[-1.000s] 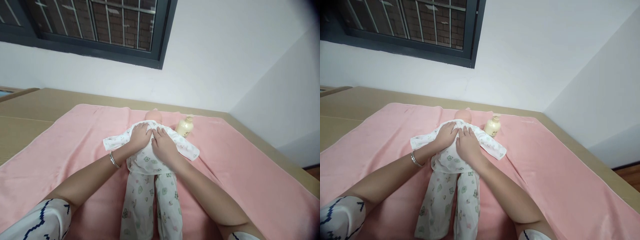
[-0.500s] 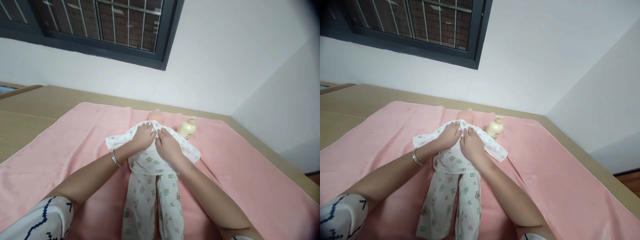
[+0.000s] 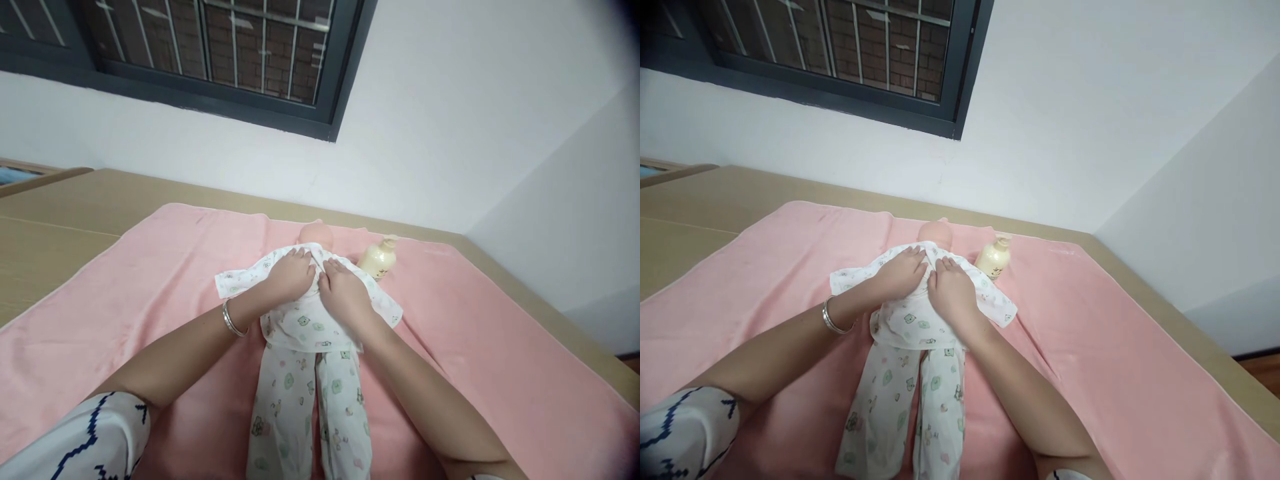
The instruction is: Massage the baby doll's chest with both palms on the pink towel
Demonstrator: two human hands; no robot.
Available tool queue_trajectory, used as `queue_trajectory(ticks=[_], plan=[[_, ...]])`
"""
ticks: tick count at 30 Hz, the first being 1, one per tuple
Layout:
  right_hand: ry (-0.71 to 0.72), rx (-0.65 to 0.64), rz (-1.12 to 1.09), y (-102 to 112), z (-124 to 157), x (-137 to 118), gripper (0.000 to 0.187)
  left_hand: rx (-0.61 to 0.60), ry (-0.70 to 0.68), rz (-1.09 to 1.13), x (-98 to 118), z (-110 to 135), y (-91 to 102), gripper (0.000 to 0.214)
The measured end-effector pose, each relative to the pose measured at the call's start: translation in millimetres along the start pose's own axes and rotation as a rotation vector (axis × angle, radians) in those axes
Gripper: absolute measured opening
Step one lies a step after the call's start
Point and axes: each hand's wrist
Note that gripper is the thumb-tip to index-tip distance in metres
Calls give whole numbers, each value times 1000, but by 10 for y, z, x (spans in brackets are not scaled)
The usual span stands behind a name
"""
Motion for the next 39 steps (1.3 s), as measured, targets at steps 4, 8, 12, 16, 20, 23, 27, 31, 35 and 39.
queue_trajectory(ticks=[4,8,12,16,20,23,27,31,35,39], plan=[[-16,-29,-2,93,-29,30,34,55,132,34,-6,-20,-100,55],[-38,-35,-69,22,-190,228,37,135,170,-9,108,31,-215,54],[-35,17,3,-68,-217,258,44,189,159,-15,131,46,-260,52],[-45,37,125,-45,-117,134,47,237,149,2,110,48,-284,50],[-14,39,194,15,-1,13,45,241,143,3,86,42,-289,50],[25,39,195,33,47,-26,44,201,139,11,68,33,-251,51],[45,-34,84,18,-23,82,50,150,203,-24,148,78,-143,53],[38,-148,-50,-29,-175,291,63,105,213,-100,313,182,-66,51],[25,-127,-44,-76,-182,280,65,135,148,-88,276,173,-101,50],[-26,-88,14,-71,-29,72,60,133,118,-13,63,49,-178,54]])
Point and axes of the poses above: each hand's wrist, its own z-axis away from the middle knuckle, its own y-axis out of the back of the hand, x = y × z, and after that the axes turned 2 degrees about -y, right-handed
